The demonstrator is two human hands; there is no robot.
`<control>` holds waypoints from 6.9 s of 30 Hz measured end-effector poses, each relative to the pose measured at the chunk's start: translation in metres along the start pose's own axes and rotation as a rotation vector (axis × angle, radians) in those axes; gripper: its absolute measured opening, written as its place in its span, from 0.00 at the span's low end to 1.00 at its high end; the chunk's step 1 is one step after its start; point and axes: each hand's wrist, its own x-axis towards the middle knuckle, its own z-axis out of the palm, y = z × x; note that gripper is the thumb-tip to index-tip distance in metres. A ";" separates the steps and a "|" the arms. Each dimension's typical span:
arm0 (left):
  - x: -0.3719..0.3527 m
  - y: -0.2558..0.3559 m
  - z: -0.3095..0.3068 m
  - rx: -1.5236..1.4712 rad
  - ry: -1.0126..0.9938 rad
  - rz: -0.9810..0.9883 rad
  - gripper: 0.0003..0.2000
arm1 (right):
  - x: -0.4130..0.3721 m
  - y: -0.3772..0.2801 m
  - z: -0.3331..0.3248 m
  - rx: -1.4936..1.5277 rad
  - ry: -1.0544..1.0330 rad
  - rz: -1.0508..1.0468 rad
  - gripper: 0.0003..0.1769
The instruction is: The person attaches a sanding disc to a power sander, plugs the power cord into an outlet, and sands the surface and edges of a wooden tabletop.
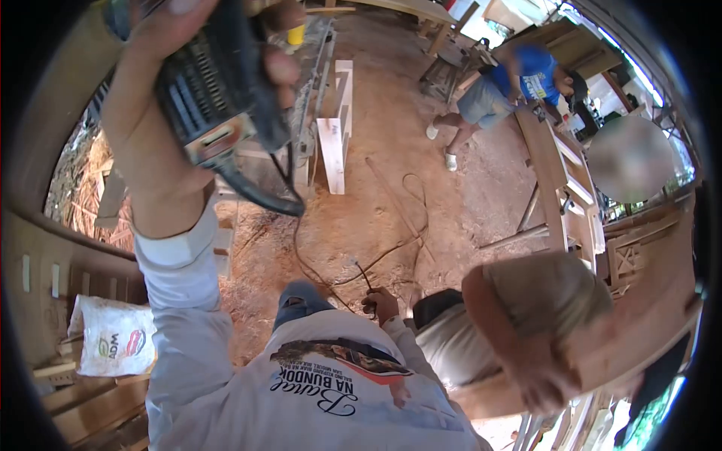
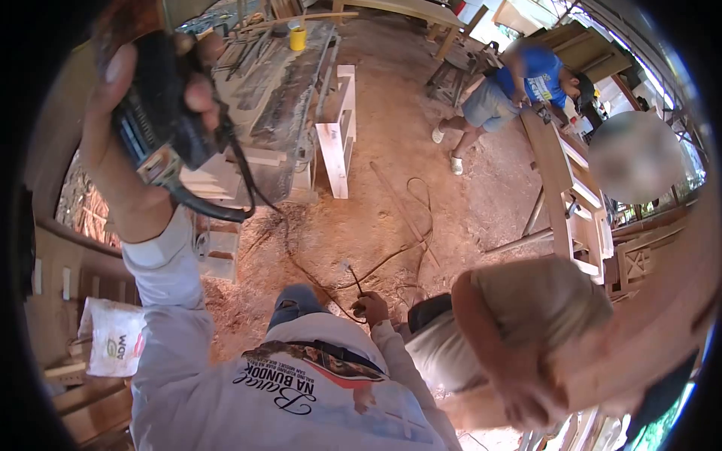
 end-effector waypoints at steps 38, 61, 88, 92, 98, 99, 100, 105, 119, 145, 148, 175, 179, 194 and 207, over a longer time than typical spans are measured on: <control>0.614 -0.516 -0.182 -0.018 0.161 -0.292 0.20 | 0.475 -0.598 -0.090 0.244 0.077 -0.474 0.22; 0.971 -0.831 -0.374 0.129 0.555 -0.327 0.20 | 0.982 -0.972 -0.122 -0.144 0.107 -0.287 0.17; 1.493 -1.224 -0.630 0.235 0.592 -0.817 0.20 | 1.587 -1.451 -0.082 -0.184 0.106 -0.406 0.15; 1.573 -1.282 -0.657 0.296 0.590 -0.799 0.19 | 1.662 -1.526 -0.066 -0.118 0.023 -0.433 0.15; 1.691 -1.392 -0.729 0.201 0.481 -0.894 0.19 | 1.777 -1.615 -0.067 0.024 0.102 -0.435 0.14; 1.716 -1.413 -0.741 0.212 0.472 -0.916 0.18 | 1.809 -1.625 -0.073 0.016 0.140 -0.448 0.15; 1.741 -1.433 -0.751 0.224 0.462 -0.940 0.18 | 1.834 -1.639 -0.079 0.009 0.177 -0.458 0.15; 1.874 -1.516 -0.782 0.243 0.354 -1.026 0.16 | 1.905 -1.729 -0.094 0.015 0.352 -0.413 0.17; 2.130 -1.818 -0.705 0.216 -0.194 -1.250 0.19 | 2.055 -1.851 -0.268 0.261 0.670 -0.471 0.14; 2.556 -2.361 -0.438 0.239 -0.629 -1.102 0.19 | 2.353 -2.218 -0.704 0.302 0.863 -0.622 0.15; 2.592 -2.424 -0.426 0.177 -0.539 -0.977 0.18 | 2.405 -2.246 -0.754 0.296 0.888 -0.578 0.12; 2.877 -2.723 -0.467 0.210 0.688 -1.154 0.15 | 2.926 -2.690 -0.971 -0.078 0.107 -0.197 0.14; 2.929 -2.743 -0.505 0.224 0.773 -1.116 0.14 | 3.000 -2.744 -0.955 -0.064 0.082 -0.148 0.14; 3.033 -2.856 -0.568 0.375 1.130 -1.181 0.12 | 3.250 -2.863 -0.963 -0.134 -0.062 0.011 0.06; 3.120 -2.964 -0.534 0.397 1.386 -1.235 0.12 | 3.473 -2.958 -1.008 -0.616 -0.170 0.228 0.08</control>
